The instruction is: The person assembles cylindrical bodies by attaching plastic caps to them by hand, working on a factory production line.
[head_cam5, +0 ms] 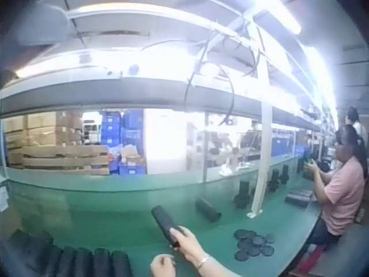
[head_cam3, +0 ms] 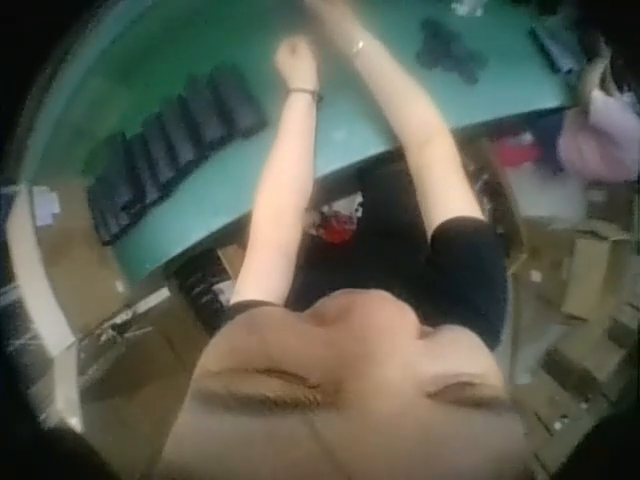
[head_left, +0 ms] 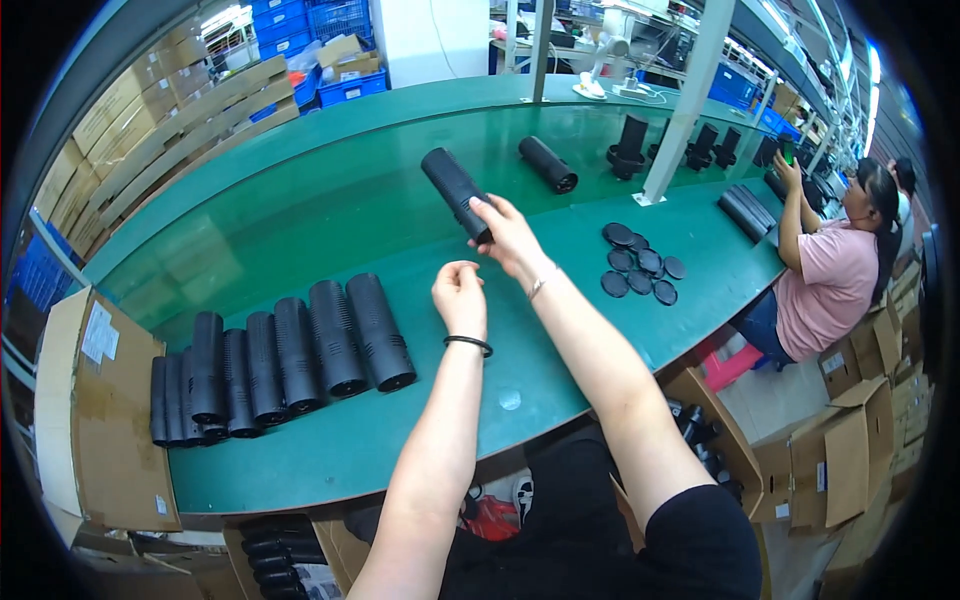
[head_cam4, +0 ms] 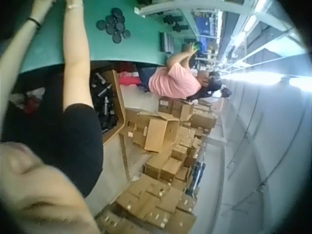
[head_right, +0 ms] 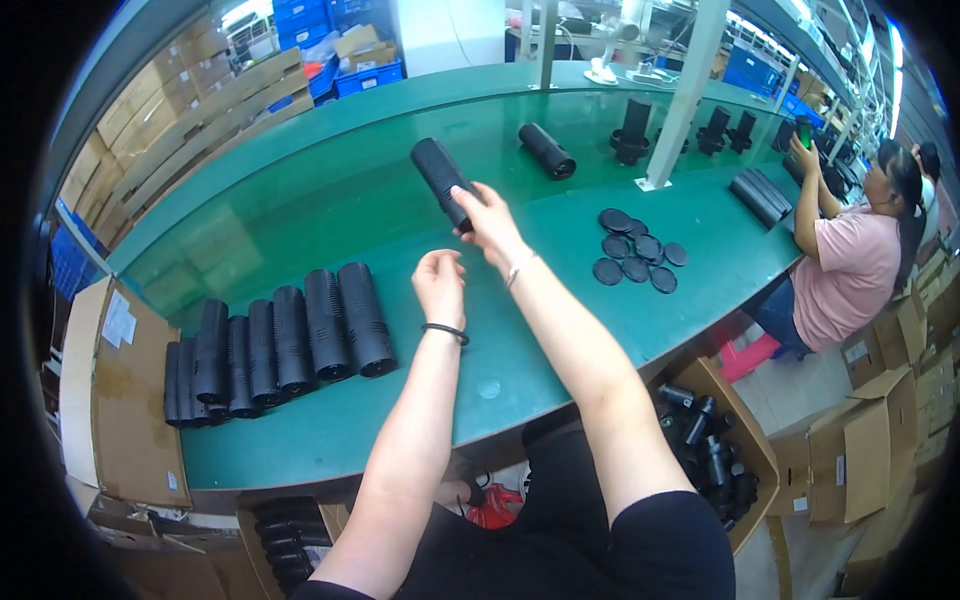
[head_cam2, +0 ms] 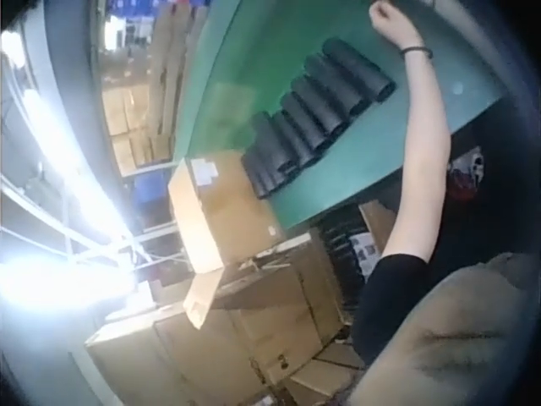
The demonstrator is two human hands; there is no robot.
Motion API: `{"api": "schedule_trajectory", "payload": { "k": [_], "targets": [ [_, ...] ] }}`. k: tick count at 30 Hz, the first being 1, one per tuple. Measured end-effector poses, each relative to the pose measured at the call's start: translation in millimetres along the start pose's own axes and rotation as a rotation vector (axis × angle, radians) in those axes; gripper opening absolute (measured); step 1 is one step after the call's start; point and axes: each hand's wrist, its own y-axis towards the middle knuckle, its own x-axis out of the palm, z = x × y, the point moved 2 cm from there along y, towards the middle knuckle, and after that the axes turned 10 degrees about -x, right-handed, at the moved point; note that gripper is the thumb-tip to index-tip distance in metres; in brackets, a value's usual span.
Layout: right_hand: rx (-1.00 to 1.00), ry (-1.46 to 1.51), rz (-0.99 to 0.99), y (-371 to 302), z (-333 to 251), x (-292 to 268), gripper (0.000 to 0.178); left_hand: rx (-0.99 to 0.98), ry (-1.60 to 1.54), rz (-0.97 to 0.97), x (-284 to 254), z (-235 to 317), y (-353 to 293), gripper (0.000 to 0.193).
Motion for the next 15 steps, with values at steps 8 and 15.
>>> {"api": "schedule_trajectory", "payload": {
  "k": [8, 15],
  "targets": [
    [-0.416, -1.193, 0.132, 91.2, 34.1, -20.6, 0.06, 0.423, 0.49, 0.057, 12.8, 32.9, -31.6, 0.01],
    [-0.832, -1.607, 0.132, 63.4, 2.7, 0.4, 0.046, 0.605, 0.366, 0.047, 12.2, 57.5, -46.7, 0.006]
  ]
}}
